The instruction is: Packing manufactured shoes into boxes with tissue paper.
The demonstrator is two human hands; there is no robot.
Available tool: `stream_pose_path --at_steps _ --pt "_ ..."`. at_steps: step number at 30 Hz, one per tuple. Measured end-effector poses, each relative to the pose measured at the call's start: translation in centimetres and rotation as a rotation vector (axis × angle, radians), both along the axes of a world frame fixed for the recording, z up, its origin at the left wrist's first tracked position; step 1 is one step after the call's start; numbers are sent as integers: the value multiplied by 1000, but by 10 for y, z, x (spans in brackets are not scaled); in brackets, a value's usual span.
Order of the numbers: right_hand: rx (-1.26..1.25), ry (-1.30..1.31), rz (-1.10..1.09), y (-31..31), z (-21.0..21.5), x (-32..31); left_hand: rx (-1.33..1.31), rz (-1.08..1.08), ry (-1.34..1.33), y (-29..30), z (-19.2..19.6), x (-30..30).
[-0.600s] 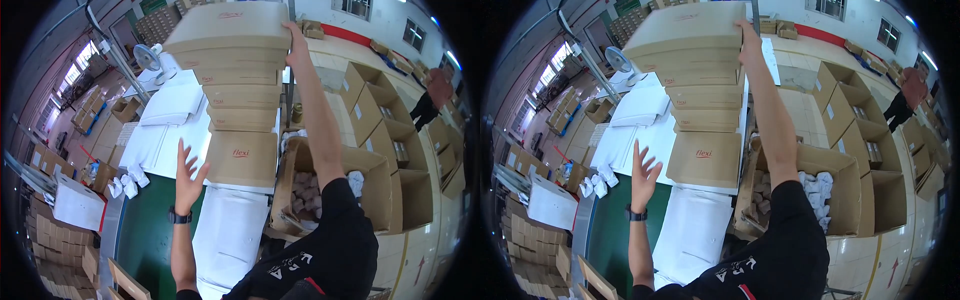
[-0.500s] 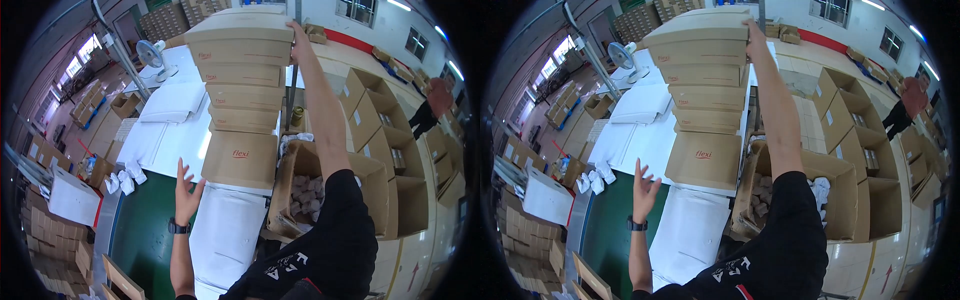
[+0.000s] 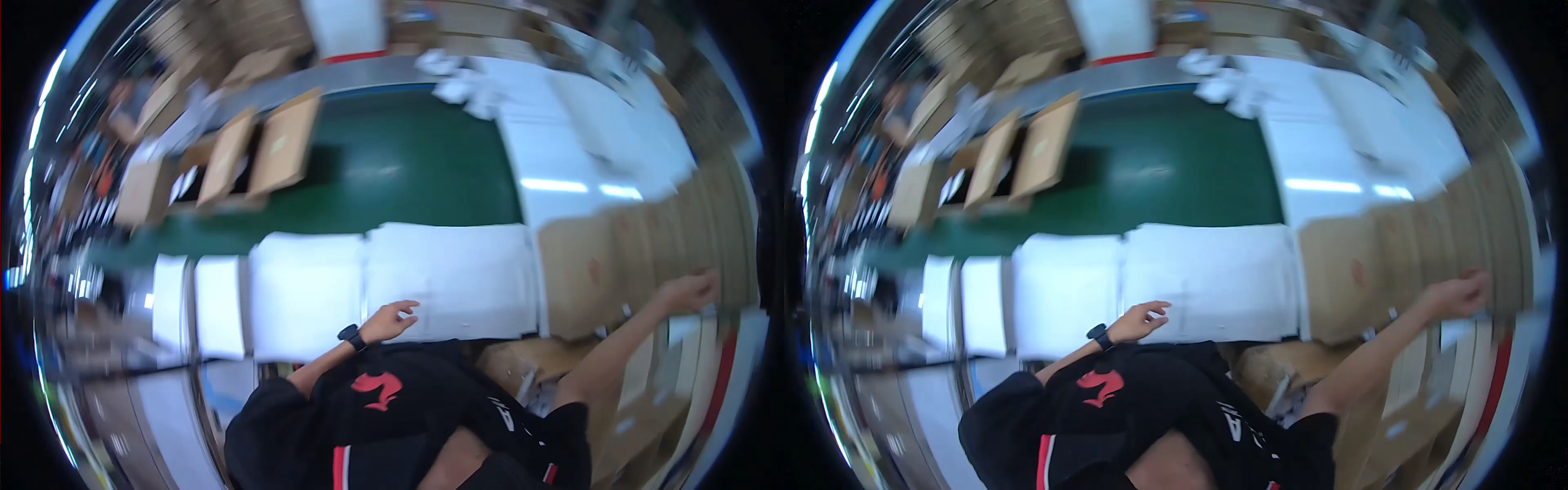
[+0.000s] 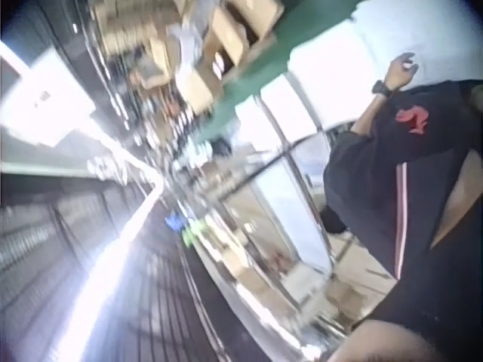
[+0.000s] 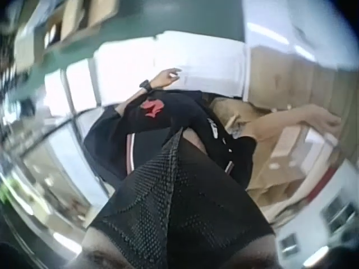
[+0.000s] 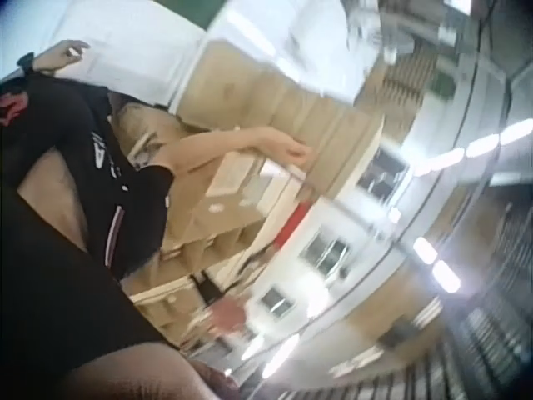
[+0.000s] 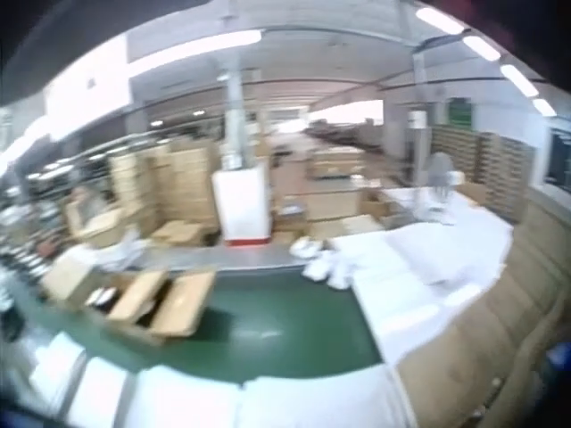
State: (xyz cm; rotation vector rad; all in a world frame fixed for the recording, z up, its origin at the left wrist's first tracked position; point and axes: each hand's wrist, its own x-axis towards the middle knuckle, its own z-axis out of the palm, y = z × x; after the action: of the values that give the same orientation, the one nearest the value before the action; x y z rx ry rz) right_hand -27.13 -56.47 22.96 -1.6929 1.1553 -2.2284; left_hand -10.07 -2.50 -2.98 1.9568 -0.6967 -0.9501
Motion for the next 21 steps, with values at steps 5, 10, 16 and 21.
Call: stream_pose_path --at_steps 5,10,16,21 --pt "1067 387 1243 228 -270 286 395 -12 -73 114 -42 -41" --pt "1628 365 1859 510 -267 430 213 819 32 232 -73 -148" --pt "1565 58 1421 558 -255 582 453 1298 180 307 -99 -300" --pt "1439 -53 1466 504 -225 568 76 1806 503 296 -92 -297"
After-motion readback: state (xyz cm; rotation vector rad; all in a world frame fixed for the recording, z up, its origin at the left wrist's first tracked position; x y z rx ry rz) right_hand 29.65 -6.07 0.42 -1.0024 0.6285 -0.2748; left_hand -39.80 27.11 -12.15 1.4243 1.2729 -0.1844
